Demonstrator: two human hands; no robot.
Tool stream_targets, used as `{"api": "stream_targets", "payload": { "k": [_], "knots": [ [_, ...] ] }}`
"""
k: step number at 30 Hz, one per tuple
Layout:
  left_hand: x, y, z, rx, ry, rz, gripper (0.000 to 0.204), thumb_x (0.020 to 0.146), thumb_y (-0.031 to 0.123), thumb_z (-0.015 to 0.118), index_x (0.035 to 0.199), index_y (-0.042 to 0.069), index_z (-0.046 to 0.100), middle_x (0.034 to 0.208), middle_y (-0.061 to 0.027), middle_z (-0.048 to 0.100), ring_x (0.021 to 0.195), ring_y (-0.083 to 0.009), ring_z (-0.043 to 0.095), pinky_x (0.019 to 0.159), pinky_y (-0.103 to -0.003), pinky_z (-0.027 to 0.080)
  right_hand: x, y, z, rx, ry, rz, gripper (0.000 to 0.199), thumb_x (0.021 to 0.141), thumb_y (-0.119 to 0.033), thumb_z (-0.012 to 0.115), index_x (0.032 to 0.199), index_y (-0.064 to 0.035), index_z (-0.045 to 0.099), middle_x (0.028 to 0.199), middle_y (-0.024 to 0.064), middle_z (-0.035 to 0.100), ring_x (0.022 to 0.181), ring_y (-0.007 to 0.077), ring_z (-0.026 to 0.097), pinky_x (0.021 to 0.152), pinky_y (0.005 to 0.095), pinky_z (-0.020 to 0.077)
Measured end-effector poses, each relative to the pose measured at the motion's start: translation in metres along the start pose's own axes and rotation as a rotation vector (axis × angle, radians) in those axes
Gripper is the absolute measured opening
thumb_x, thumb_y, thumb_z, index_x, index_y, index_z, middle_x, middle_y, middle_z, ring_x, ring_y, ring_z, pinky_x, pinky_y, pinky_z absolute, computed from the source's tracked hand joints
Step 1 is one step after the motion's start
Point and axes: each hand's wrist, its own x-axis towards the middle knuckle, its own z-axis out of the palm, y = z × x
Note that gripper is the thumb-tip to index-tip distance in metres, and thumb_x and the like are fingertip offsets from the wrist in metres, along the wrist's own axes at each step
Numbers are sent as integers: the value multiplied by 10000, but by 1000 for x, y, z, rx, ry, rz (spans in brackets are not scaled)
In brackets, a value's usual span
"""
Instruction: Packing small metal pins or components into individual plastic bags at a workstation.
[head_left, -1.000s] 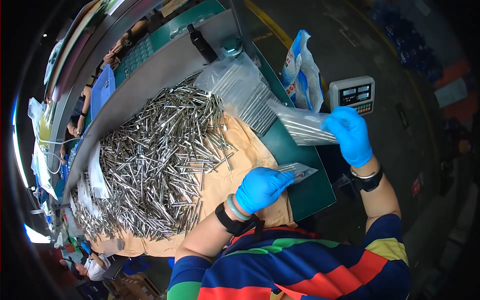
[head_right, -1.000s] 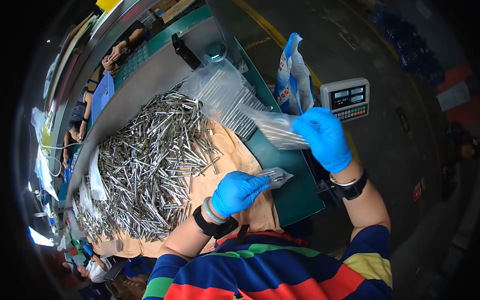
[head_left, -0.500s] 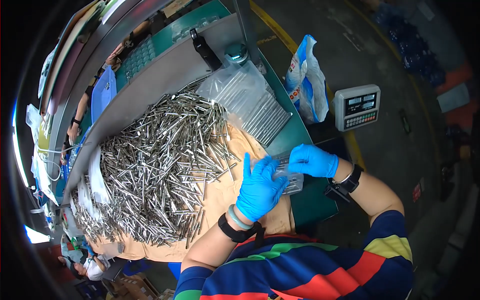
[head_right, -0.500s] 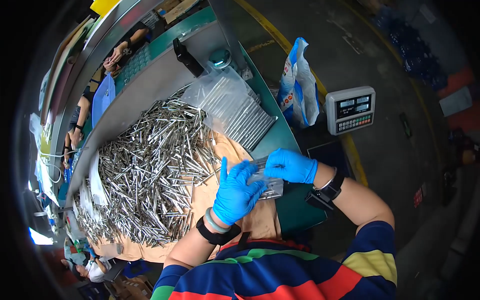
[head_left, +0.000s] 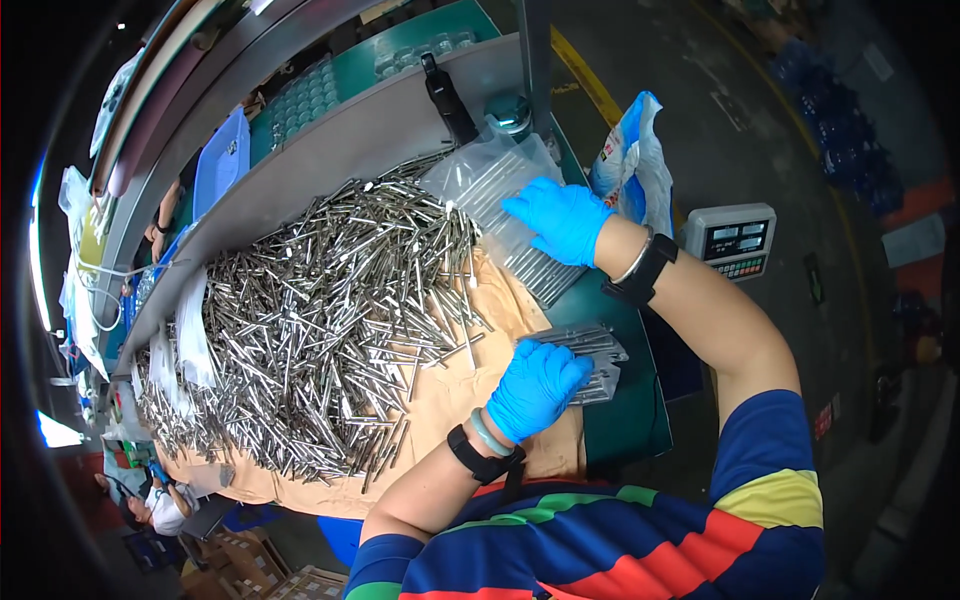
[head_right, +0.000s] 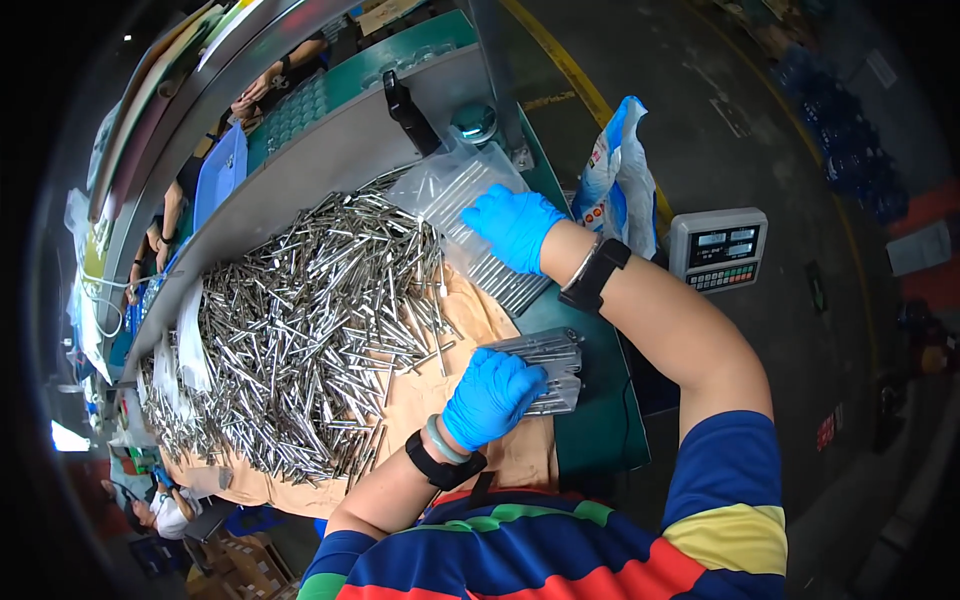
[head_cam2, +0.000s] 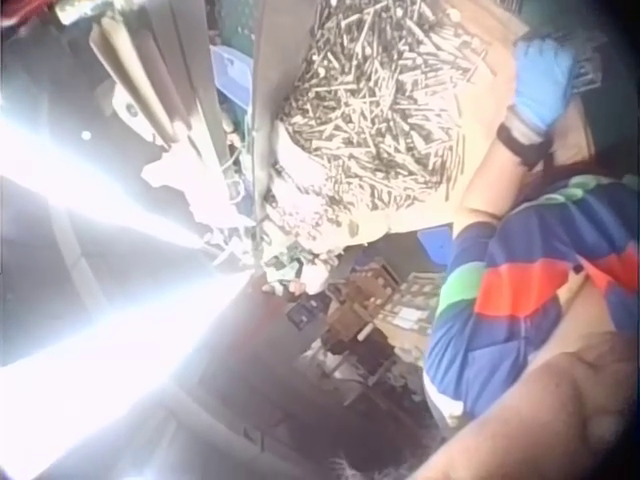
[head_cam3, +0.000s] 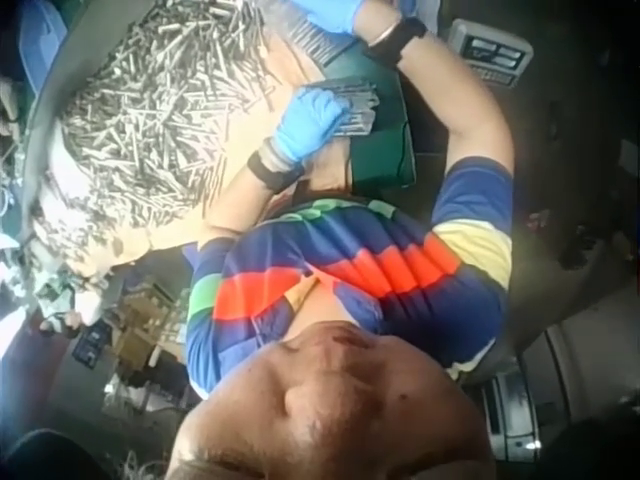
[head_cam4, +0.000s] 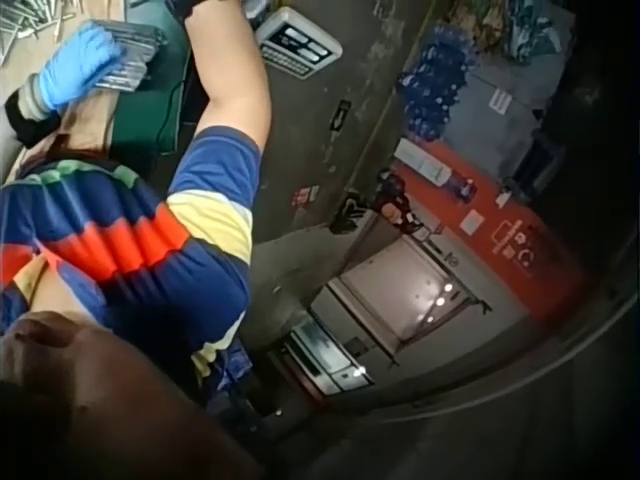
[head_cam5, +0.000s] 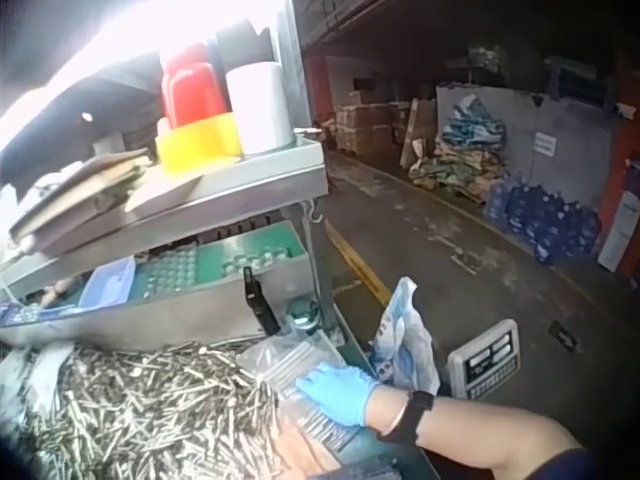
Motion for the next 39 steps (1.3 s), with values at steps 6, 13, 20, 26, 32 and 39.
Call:
{"api": "stream_targets", "payload": {
  "k": [6,13,20,26,32,39],
  "knots": [
    [4,6,4,-231,270,-314,136,743,145,664,827,53,611,813,-117,560,781,-332,529,722,-407,413,3,17,14,61,0,-39,187,781,-196,606,930,-82,607,961,124,579,888,321,573,716,416,500],
    [-8,3,5,-70,-129,-307,174,732,164,679,863,58,635,1005,-158,558,926,-332,519,821,-422,413,-49,9,13,162,6,-102,166,812,-232,549,784,-86,622,783,155,599,716,359,586,619,441,480],
    [-14,6,9,205,238,-108,230,721,167,650,947,129,648,1281,-119,485,1117,-390,449,916,-519,377,-76,-20,-5,332,96,-122,131,794,-185,609,769,-59,630,720,127,589,680,319,568,595,401,456],
    [-5,19,-6,351,260,-192,335,729,160,650,1063,146,637,1186,-122,545,1043,-372,500,872,-509,403,-87,-33,24,554,-141,-130,159,809,-221,591,810,-73,648,825,171,619,724,344,595,629,404,477],
    [0,3,8,-91,163,-320,210,711,147,684,912,89,658,901,-121,568,812,-304,542,698,-415,428,-76,-25,-9,741,-421,-215,177,806,-199,608,912,-62,649,858,152,627,760,303,606,678,369,487],
    [4,-1,5,-2,148,-91,109,699,133,681,715,60,601,731,-86,528,683,-283,529,577,-384,399,14,5,-31,222,362,-188,353,782,-162,629,1118,-68,571,1138,139,539,990,298,559,816,395,485]
  ]
}}
